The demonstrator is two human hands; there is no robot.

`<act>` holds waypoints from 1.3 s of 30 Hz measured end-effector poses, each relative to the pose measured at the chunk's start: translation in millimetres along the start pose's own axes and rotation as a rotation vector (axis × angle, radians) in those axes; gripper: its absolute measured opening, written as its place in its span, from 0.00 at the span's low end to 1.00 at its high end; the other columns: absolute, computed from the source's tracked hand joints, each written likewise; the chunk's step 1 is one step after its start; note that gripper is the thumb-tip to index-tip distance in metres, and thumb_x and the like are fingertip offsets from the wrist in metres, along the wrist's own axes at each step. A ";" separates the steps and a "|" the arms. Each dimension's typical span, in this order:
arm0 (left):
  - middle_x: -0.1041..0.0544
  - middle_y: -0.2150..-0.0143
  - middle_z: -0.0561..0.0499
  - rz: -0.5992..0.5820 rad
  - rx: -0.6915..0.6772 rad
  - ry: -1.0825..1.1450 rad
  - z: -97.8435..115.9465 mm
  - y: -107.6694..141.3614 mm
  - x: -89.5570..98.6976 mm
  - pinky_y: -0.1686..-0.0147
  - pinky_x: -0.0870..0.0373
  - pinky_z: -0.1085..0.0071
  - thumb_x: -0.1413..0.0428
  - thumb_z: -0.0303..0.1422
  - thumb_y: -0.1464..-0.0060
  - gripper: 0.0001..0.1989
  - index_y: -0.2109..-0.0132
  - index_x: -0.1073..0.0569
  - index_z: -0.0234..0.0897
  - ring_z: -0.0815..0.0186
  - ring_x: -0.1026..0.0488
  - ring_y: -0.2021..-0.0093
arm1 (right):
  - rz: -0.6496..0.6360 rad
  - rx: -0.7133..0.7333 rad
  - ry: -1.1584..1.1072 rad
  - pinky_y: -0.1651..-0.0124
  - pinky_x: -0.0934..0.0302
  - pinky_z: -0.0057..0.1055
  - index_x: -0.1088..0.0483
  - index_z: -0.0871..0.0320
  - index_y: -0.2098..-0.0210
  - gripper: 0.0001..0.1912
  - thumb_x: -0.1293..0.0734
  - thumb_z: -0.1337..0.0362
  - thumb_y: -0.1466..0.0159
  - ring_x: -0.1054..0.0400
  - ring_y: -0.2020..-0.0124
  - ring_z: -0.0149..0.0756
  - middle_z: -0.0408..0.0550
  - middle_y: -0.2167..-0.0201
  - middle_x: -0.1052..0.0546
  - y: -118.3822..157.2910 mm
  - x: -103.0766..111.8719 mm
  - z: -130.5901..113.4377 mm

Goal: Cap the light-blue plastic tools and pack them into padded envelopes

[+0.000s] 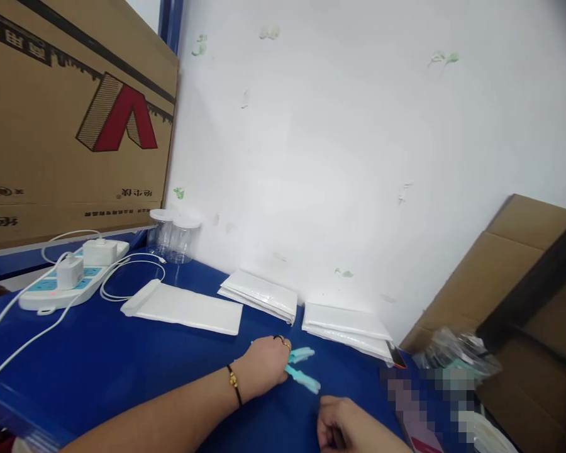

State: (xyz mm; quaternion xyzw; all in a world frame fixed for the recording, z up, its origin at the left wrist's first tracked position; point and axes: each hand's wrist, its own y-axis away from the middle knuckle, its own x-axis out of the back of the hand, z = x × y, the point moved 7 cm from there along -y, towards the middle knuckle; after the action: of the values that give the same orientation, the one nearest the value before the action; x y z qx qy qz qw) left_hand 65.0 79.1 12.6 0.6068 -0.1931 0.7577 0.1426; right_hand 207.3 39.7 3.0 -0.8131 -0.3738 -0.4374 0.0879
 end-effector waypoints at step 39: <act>0.35 0.75 0.57 -0.395 -0.350 1.177 55.1 15.8 -9.1 0.74 0.36 0.74 0.42 0.32 0.58 0.07 0.70 0.33 0.37 0.71 0.36 0.75 | 0.346 0.160 -0.711 0.42 0.48 0.47 0.26 0.53 0.61 0.21 0.33 0.45 0.46 0.40 0.45 0.51 0.54 0.48 0.31 -37.1 1.0 -41.8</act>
State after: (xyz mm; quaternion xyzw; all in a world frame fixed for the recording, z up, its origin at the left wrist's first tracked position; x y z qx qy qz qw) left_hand 107.5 39.6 12.2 0.0816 -0.0882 0.8807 0.4582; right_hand 155.3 46.7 22.1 -0.9553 -0.2712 -0.0772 0.0886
